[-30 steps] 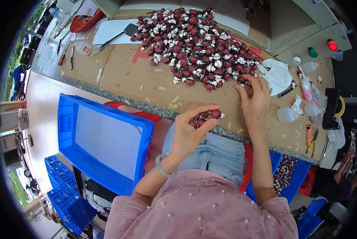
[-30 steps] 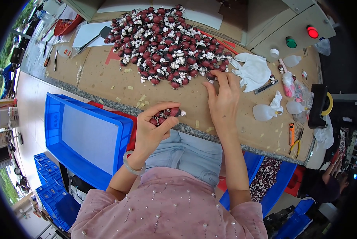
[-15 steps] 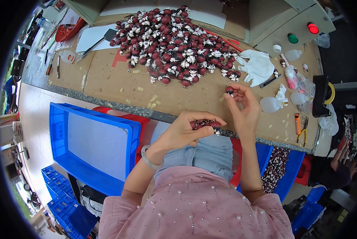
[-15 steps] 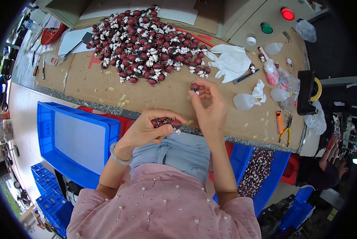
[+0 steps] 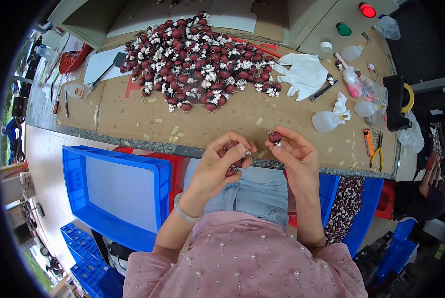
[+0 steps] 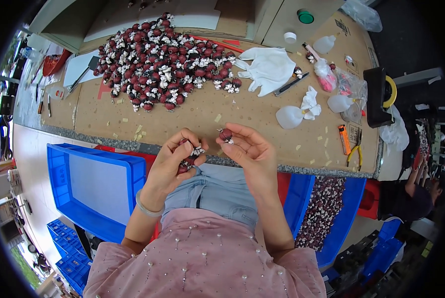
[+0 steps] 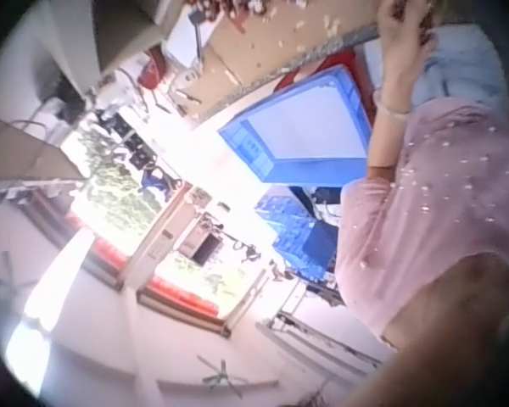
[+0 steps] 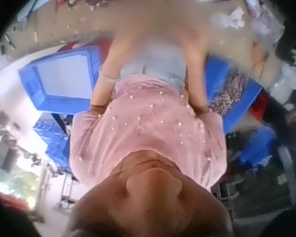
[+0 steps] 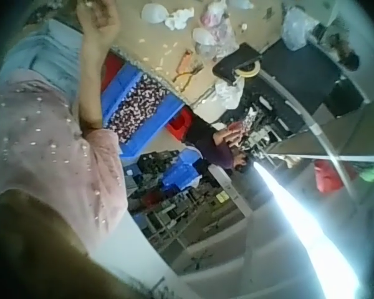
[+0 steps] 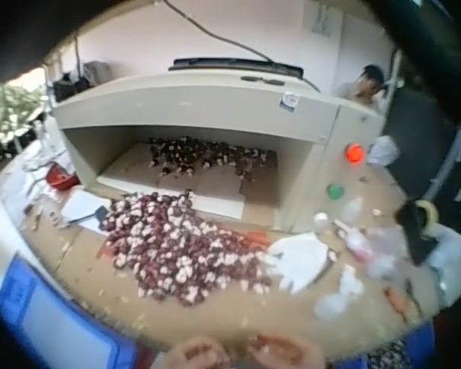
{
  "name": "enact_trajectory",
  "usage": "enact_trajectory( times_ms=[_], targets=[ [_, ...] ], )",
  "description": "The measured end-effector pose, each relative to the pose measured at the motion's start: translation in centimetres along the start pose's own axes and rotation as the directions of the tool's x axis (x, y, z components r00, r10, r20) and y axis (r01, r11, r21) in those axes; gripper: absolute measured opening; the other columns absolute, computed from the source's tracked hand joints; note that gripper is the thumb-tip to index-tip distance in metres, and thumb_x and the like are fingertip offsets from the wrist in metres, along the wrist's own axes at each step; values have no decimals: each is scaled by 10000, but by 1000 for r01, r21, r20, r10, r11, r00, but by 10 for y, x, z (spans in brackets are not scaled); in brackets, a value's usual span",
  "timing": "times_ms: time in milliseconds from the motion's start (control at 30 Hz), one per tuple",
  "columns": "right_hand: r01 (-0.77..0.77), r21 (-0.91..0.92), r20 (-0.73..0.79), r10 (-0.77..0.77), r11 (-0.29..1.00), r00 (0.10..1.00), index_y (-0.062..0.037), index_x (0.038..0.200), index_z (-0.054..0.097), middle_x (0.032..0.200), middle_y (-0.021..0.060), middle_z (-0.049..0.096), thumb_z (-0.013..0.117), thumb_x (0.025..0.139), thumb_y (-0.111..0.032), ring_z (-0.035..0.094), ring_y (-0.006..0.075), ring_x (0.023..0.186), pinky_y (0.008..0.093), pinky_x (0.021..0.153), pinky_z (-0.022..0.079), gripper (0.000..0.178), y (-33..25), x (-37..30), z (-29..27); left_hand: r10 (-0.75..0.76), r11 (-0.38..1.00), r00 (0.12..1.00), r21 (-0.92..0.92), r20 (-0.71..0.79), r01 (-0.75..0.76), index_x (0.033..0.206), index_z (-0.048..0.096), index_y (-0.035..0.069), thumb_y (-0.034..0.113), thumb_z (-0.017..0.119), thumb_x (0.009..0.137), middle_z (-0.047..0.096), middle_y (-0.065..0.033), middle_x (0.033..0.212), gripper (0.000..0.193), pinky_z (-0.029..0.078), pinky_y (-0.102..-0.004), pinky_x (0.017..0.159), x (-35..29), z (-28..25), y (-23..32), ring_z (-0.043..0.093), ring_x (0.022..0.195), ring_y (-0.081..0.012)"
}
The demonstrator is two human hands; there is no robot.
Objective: The person picks up figurine pieces from a pile on the table, attaches the parts together by hand, and gathers the figurines in their hand.
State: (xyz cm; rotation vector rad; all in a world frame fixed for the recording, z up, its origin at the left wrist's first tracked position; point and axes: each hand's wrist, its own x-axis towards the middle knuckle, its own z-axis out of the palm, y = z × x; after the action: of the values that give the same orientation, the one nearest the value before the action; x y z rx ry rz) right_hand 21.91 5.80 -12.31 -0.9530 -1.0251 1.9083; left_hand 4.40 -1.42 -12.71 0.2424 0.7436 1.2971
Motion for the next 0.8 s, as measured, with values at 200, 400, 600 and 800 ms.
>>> enact_trajectory(
  times_ms=[200, 400, 600, 800],
  targets=[
    [-31, -46, -24, 29, 998, 999, 57, 1168, 552, 1045, 130, 639, 641, 821, 58, 644, 213, 993, 259, 819, 525, 358, -3, -1, 5, 40, 998, 998, 51, -40, -38, 878, 522, 66, 180, 549, 953, 580, -69, 991, 139, 269, -164, 400, 3, -1, -2, 460, 674, -73],
    [-58, -42, -16, 58, 997, 998, 59, 1161, 547, 1061, 133, 629, 644, 819, 61, 642, 200, 988, 262, 823, 529, 356, -2, 0, 5, 38, 984, 991, 177, -131, -15, 931, 567, 55, 185, 570, 942, 565, -23, 812, 131, 264, -168, 402, 4, 4, -2, 426, 618, -35],
    [116, -39, 1, -116, 992, 993, 54, 1092, 595, 1002, 98, 634, 650, 798, 91, 632, 160, 920, 248, 828, 519, 301, 4, 3, 8, 26, 963, 986, 268, -167, 20, 1045, 597, 49, 185, 603, 923, 514, 29, 680, 183, 264, -169, 406, 5, 12, -5, 399, 559, -15],
    [504, -684, 199, -530, 527, 824, 23, 1020, 647, 1033, 111, 617, 587, 732, 161, 620, 151, 903, 238, 763, 497, 326, 10, -3, 19, 129, 940, 979, 334, -157, -71, 1088, 590, 37, 98, 627, 893, 547, 38, 760, 208, 270, -167, 401, 4, 19, -7, 380, 524, 3]
  ],
)
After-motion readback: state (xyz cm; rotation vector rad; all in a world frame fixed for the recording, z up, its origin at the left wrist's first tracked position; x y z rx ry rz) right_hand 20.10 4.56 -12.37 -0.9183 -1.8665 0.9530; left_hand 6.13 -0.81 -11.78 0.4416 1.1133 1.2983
